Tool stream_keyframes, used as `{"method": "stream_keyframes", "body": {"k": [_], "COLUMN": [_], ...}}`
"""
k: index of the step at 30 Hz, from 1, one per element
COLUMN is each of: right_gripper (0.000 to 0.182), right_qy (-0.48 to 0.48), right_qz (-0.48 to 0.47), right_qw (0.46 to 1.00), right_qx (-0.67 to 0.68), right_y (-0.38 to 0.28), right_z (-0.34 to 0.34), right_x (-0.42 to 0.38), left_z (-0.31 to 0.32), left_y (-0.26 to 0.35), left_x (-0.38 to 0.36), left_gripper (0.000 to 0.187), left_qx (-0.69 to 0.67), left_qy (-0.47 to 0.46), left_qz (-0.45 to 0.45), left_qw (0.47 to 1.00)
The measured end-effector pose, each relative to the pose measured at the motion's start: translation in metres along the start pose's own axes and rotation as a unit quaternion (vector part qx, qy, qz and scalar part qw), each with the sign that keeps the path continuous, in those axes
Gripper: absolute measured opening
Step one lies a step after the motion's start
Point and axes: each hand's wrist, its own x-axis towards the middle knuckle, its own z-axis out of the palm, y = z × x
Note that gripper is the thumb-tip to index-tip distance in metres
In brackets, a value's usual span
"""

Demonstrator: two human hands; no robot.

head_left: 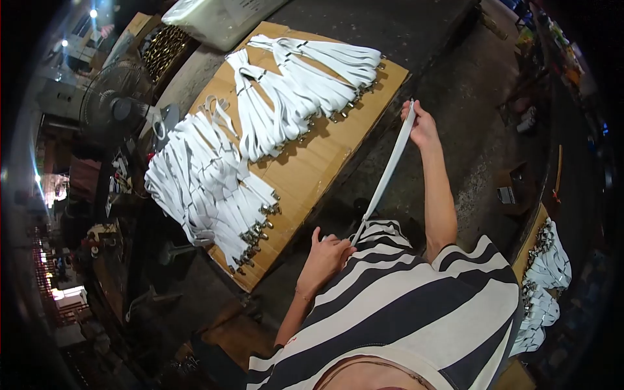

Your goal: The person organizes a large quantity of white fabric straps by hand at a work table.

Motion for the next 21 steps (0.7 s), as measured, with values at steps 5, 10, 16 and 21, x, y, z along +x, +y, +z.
{"method": "stream_keyframes", "body": {"k": [5, 10, 16, 21], "right_gripper": [0.023, 0.02, 0.015, 0.017], "right_qy": [0.044, -0.016, 0.074, 0.014], "right_qz": [-0.054, -0.082, -0.189, -0.135], "right_qw": [0.997, 0.992, 0.979, 0.985], "right_qx": [0.017, 0.097, 0.025, 0.102], "right_y": [-0.059, -0.085, -0.097, -0.117], "right_z": [-0.01, -0.033, -0.042, -0.064], "right_x": [0.036, 0.07, 0.079, 0.075], "left_z": [0.01, 0.017, 0.021, 0.023], "left_y": [0.003, 0.004, 0.011, 0.02], "left_x": [0.053, 0.094, 0.123, 0.131], "left_gripper": [0.029, 0.033, 0.025, 0.026], "left_qx": [0.009, -0.05, -0.064, -0.059], "left_qy": [0.045, 0.087, 0.141, 0.093], "left_qz": [-0.031, -0.031, 0.013, 0.013], "left_qw": [0.998, 0.995, 0.988, 0.994]}}
